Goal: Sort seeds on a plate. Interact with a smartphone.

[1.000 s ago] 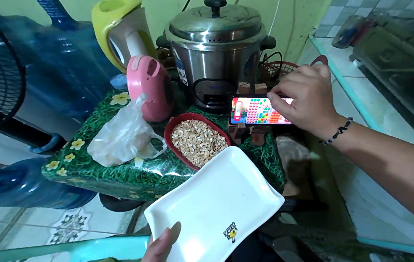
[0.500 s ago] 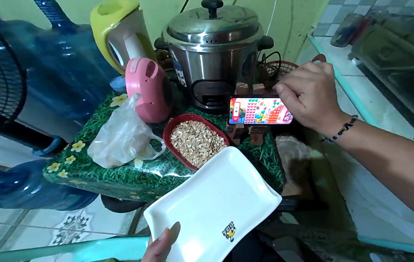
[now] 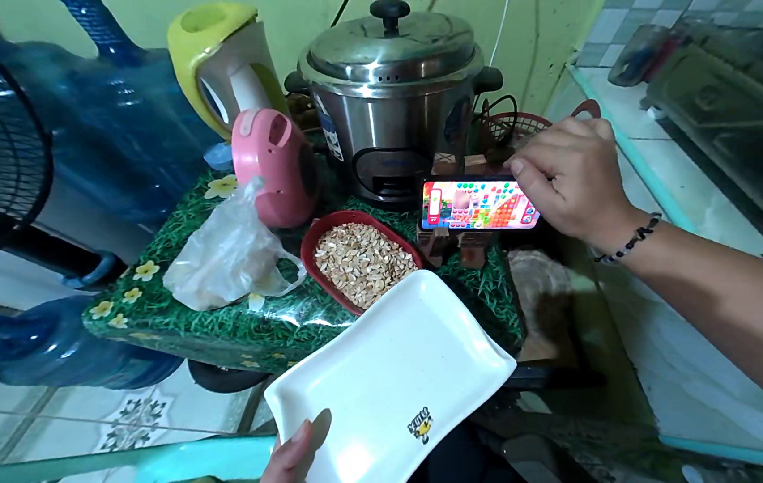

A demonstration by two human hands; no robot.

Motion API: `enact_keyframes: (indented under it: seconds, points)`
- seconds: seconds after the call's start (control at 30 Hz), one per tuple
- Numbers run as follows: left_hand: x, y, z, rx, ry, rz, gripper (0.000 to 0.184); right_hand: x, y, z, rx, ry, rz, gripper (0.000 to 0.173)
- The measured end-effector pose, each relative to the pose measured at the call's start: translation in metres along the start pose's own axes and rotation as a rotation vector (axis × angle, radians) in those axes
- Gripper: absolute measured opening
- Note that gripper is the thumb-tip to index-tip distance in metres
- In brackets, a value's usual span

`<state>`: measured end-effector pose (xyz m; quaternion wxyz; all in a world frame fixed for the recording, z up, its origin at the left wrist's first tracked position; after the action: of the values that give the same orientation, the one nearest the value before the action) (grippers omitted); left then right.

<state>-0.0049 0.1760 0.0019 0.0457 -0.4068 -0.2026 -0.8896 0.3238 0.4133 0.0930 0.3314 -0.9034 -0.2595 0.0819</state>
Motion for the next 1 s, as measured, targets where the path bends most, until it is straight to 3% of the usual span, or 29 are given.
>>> enact_keyframes:
  seconds: [0.3,0.43,0.5,0.6,0.67,0.8,0.87,1.0]
  points:
    - [0.001,0.002,0.001,0.034,0.0,0.014,0.031,-0.002,-0.002,-0.008,0.042,0.012,-0.01,0.039]
    - [-0.001,0.002,0.001,0.054,0.001,-0.008,0.026,-0.045,-0.005,-0.036,0.108,-0.092,-0.167,0.036]
    - [-0.003,0.002,0.001,0.057,-0.008,-0.017,0.028,-0.089,0.004,-0.047,0.021,-0.225,-0.324,0.034]
    - [-0.007,0.004,0.002,0.029,-0.029,-0.036,0.031,-0.146,0.031,-0.04,-0.367,-0.445,-0.578,0.035]
    - [-0.01,0.004,0.005,-0.02,-0.029,-0.058,0.031,-0.165,0.051,-0.028,-0.499,-0.562,-0.662,0.035]
    - [-0.011,0.007,0.013,-0.015,-0.05,-0.083,0.034,-0.169,0.065,-0.017,-0.524,-0.555,-0.731,0.043]
    - [-0.009,0.008,0.014,0.003,-0.063,-0.081,0.034,-0.165,0.061,-0.015,-0.479,-0.527,-0.739,0.035]
    - [-0.004,0.008,0.009,0.009,-0.057,-0.089,0.037,-0.159,0.05,-0.017,-0.384,-0.381,-0.621,0.033]
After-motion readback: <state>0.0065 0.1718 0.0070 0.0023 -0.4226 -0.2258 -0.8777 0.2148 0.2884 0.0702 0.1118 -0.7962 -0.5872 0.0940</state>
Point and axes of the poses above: each hand's wrist, its own y-axis away from the middle knuckle, its own z-axis out of the palm, x = y × z, the point moved 2 cm from there along -y, towards the middle knuckle, and after that the axes turned 4 degrees about y, right-handed, at the moved point
